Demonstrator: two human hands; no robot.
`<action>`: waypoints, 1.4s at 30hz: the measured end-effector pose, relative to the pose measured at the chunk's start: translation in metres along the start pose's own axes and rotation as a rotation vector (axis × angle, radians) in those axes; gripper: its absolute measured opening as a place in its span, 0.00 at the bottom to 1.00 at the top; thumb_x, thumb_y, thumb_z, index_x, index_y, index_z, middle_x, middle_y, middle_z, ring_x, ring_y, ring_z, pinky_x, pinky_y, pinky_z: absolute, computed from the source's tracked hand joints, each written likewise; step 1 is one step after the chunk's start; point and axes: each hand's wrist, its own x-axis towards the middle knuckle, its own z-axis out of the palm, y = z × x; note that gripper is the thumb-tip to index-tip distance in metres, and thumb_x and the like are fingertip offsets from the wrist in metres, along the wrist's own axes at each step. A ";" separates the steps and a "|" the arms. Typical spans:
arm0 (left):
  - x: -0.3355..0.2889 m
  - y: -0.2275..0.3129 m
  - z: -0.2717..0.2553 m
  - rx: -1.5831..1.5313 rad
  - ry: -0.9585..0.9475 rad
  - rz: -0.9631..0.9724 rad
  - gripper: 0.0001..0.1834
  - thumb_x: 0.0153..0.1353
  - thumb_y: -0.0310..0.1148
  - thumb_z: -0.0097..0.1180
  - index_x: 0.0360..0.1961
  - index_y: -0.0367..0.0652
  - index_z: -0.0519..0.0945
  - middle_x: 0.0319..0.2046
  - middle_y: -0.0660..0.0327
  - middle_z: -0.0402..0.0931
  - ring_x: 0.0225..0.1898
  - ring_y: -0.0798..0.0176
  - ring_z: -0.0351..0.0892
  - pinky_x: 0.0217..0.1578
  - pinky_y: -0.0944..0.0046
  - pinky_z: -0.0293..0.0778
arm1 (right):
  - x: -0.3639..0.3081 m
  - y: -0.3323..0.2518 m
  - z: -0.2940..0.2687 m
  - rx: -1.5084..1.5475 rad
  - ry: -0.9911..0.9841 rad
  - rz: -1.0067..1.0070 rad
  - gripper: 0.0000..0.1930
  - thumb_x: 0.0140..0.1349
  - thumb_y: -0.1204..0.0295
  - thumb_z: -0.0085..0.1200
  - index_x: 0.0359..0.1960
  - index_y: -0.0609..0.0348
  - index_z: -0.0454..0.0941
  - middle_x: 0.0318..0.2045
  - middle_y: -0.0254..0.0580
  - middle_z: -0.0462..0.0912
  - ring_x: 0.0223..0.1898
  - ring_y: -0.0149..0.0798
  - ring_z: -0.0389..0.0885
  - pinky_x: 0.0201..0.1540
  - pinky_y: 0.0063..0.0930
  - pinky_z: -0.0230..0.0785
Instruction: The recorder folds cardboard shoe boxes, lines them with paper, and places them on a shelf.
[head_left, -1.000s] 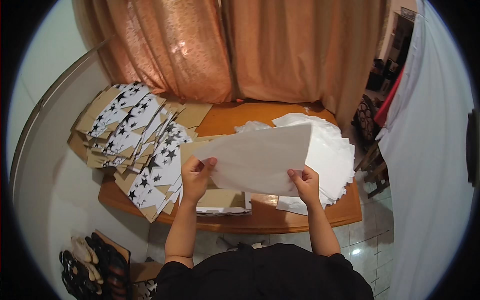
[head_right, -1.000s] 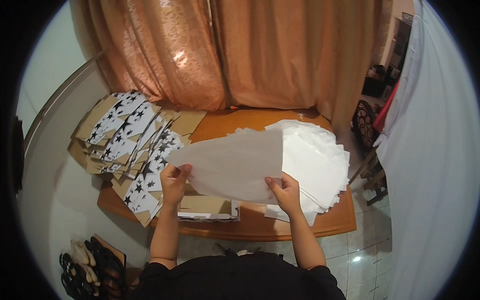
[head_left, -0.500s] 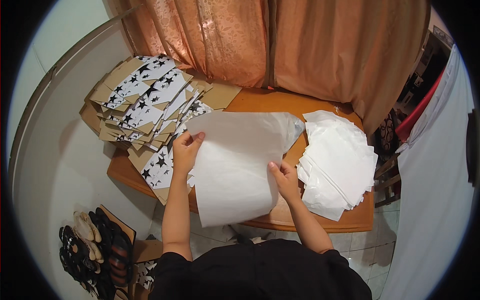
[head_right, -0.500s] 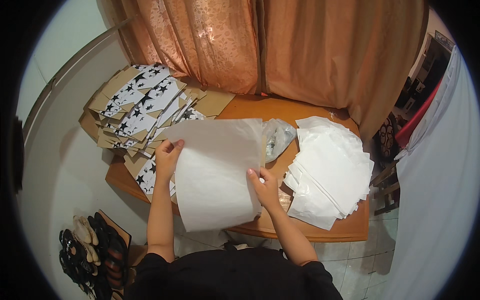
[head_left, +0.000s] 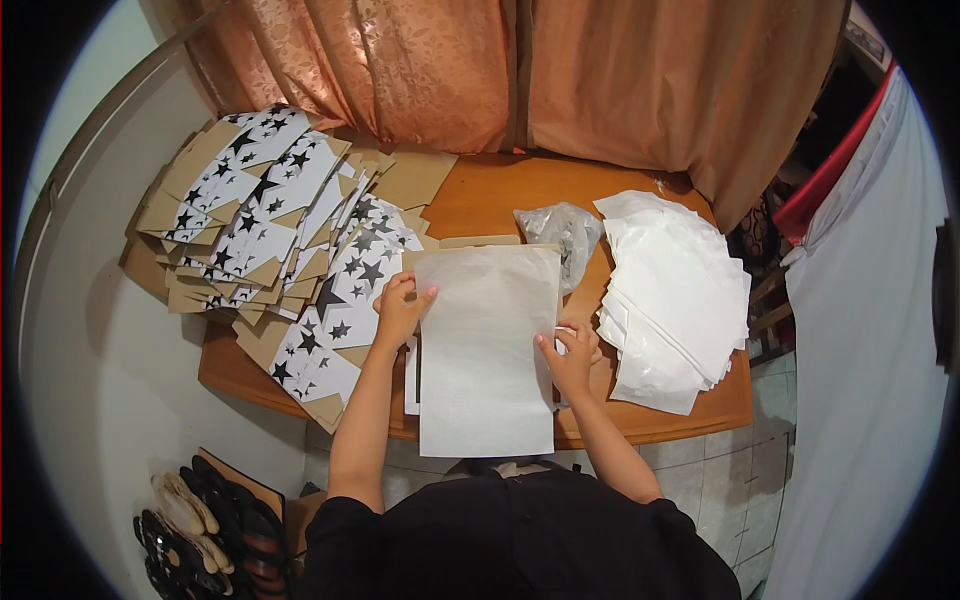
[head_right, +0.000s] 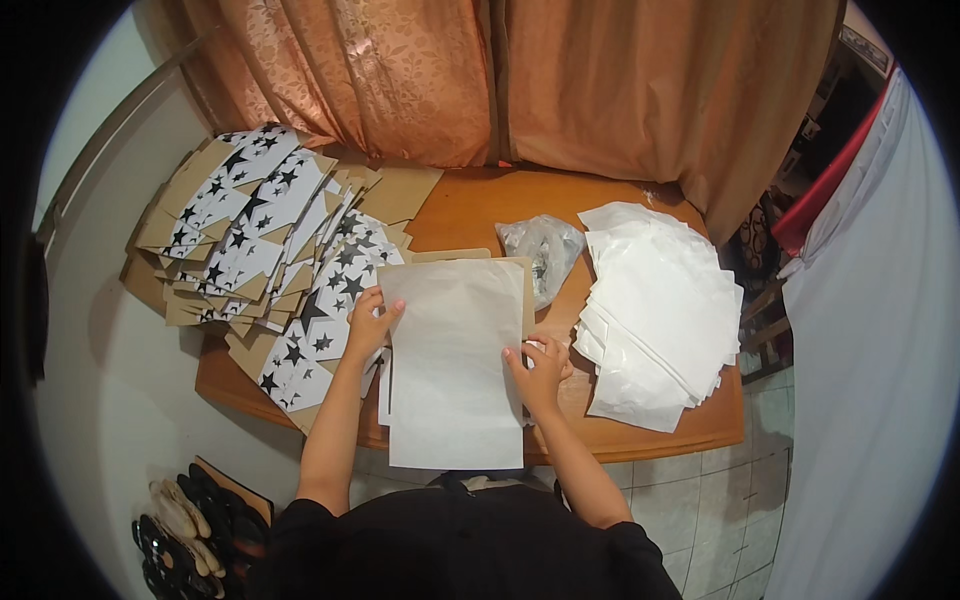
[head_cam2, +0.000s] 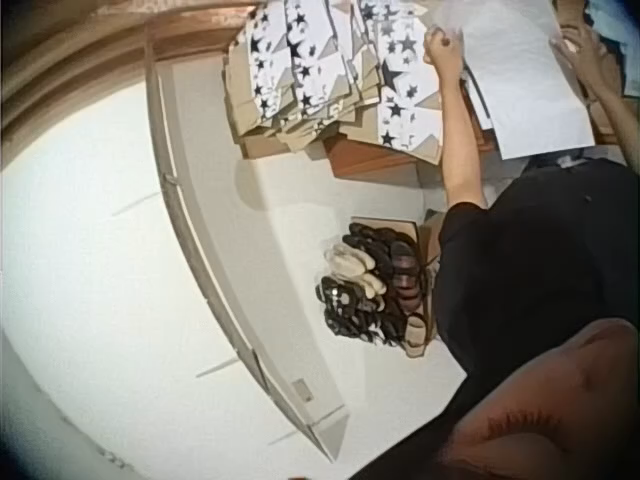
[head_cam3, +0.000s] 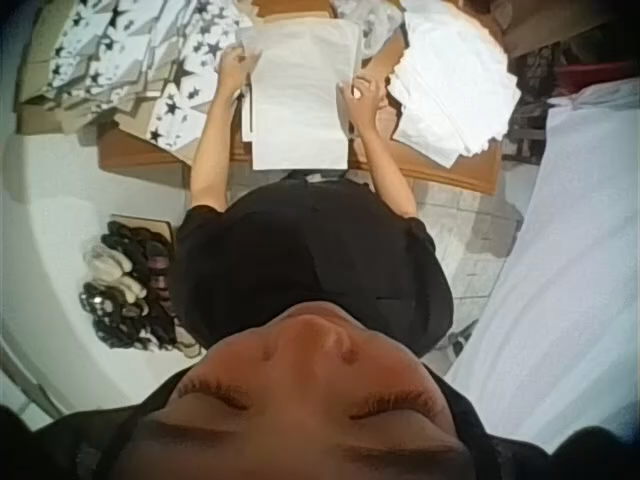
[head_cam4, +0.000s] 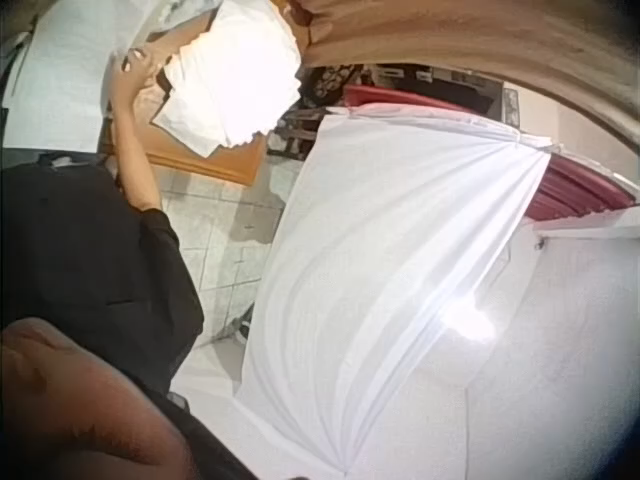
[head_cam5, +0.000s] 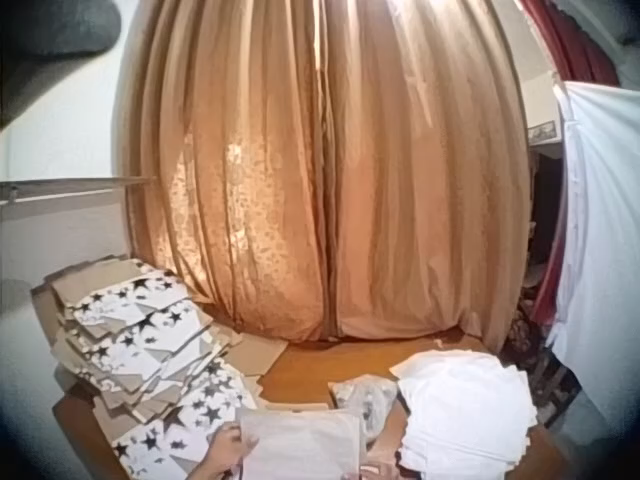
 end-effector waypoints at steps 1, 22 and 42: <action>0.000 -0.002 0.003 0.109 -0.012 -0.005 0.19 0.51 0.47 0.61 0.36 0.42 0.82 0.46 0.59 0.71 0.52 0.59 0.63 0.55 0.54 0.48 | 0.000 0.003 0.002 -0.029 0.007 0.026 0.13 0.47 0.57 0.63 0.26 0.53 0.81 0.46 0.34 0.73 0.55 0.42 0.57 0.54 0.44 0.40; -0.055 0.014 0.051 0.569 -0.835 0.936 0.23 0.65 0.43 0.38 0.61 0.58 0.63 0.65 0.60 0.52 0.67 0.60 0.48 0.61 0.40 0.46 | -0.005 0.006 0.014 -0.195 -0.030 0.128 0.11 0.46 0.61 0.62 0.29 0.50 0.80 0.49 0.35 0.71 0.56 0.44 0.57 0.55 0.47 0.40; -0.044 -0.031 0.084 0.464 -1.286 0.746 0.25 0.67 0.48 0.31 0.60 0.51 0.66 0.60 0.55 0.62 0.64 0.52 0.55 0.59 0.48 0.56 | -0.002 0.003 0.008 -0.101 0.138 0.254 0.09 0.56 0.65 0.53 0.37 0.52 0.77 0.42 0.36 0.74 0.50 0.42 0.65 0.55 0.38 0.49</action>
